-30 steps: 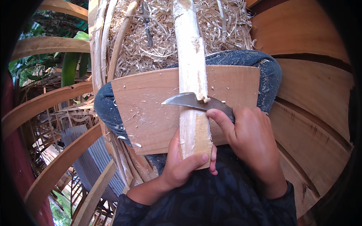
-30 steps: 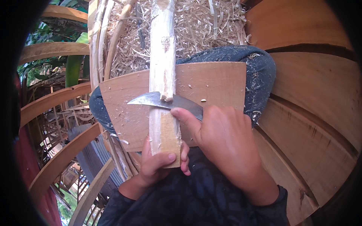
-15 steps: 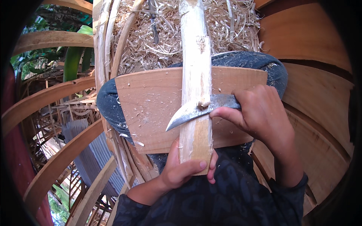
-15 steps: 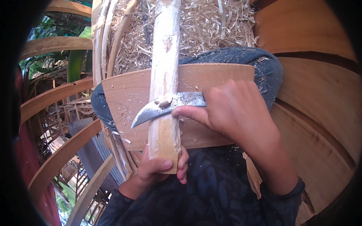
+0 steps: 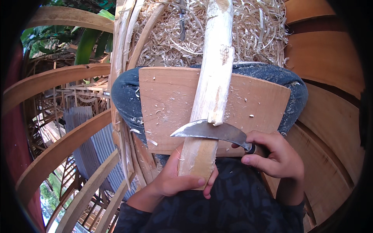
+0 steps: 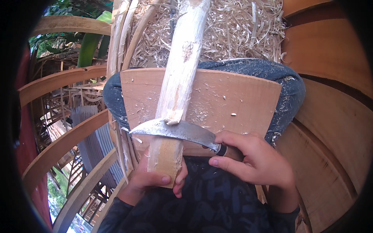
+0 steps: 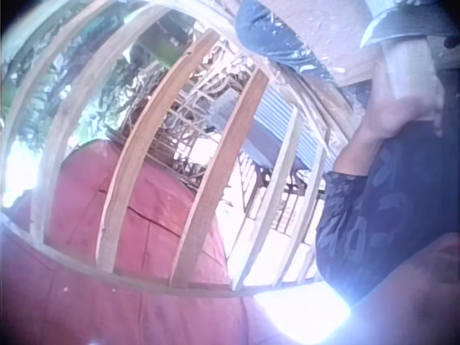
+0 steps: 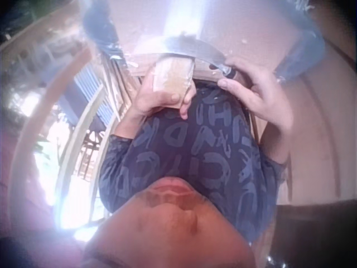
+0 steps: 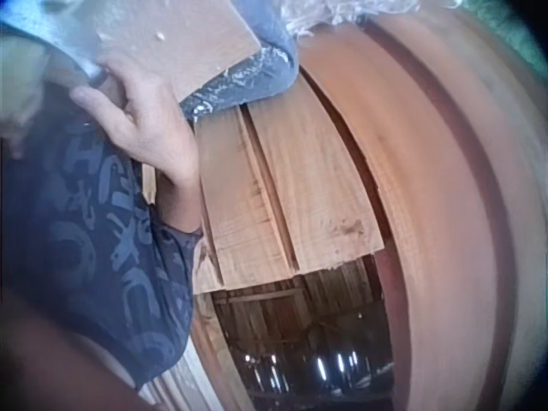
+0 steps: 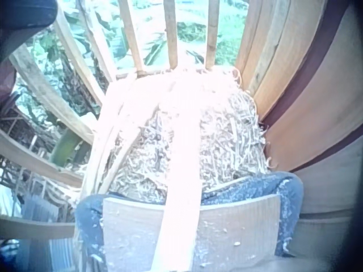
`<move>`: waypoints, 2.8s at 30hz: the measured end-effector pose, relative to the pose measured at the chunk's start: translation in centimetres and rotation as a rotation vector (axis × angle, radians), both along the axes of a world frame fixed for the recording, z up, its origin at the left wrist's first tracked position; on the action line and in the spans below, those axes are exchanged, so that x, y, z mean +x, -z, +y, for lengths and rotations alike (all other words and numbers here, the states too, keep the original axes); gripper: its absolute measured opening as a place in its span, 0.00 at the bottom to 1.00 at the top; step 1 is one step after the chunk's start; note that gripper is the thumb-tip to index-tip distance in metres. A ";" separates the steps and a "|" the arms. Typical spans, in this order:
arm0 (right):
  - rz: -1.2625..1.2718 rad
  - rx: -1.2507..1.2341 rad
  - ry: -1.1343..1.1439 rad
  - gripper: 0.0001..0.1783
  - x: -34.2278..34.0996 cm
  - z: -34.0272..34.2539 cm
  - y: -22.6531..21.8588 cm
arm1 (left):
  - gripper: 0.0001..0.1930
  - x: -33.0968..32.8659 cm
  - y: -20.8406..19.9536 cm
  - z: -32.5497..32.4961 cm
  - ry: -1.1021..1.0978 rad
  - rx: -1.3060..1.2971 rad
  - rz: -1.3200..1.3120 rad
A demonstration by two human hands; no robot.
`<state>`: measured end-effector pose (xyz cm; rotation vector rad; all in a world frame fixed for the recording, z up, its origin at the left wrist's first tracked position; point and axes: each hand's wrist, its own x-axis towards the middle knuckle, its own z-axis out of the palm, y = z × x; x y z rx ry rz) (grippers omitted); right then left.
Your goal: The person uses a curved knife to shave a long piece of wood, removing thin strips of material. The person holds the wood with one hand and shaves it with the other, producing wood shavings that accumulate on the floor.
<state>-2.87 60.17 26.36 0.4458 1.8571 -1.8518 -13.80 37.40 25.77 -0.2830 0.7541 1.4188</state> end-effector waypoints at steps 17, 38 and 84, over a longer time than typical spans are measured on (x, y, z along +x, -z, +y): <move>-0.057 -0.373 0.426 0.16 0.3 -4.2 0.7 | 0.32 -0.8 0.2 -2.2 0.003 0.020 0.024; 0.018 -0.239 0.263 0.14 0.8 -4.4 1.3 | 0.32 0.1 0.8 -3.0 -0.005 0.031 0.025; 0.068 0.355 0.634 0.12 2.5 -4.3 3.1 | 0.35 -0.2 -0.4 -2.9 -0.111 -0.007 -0.132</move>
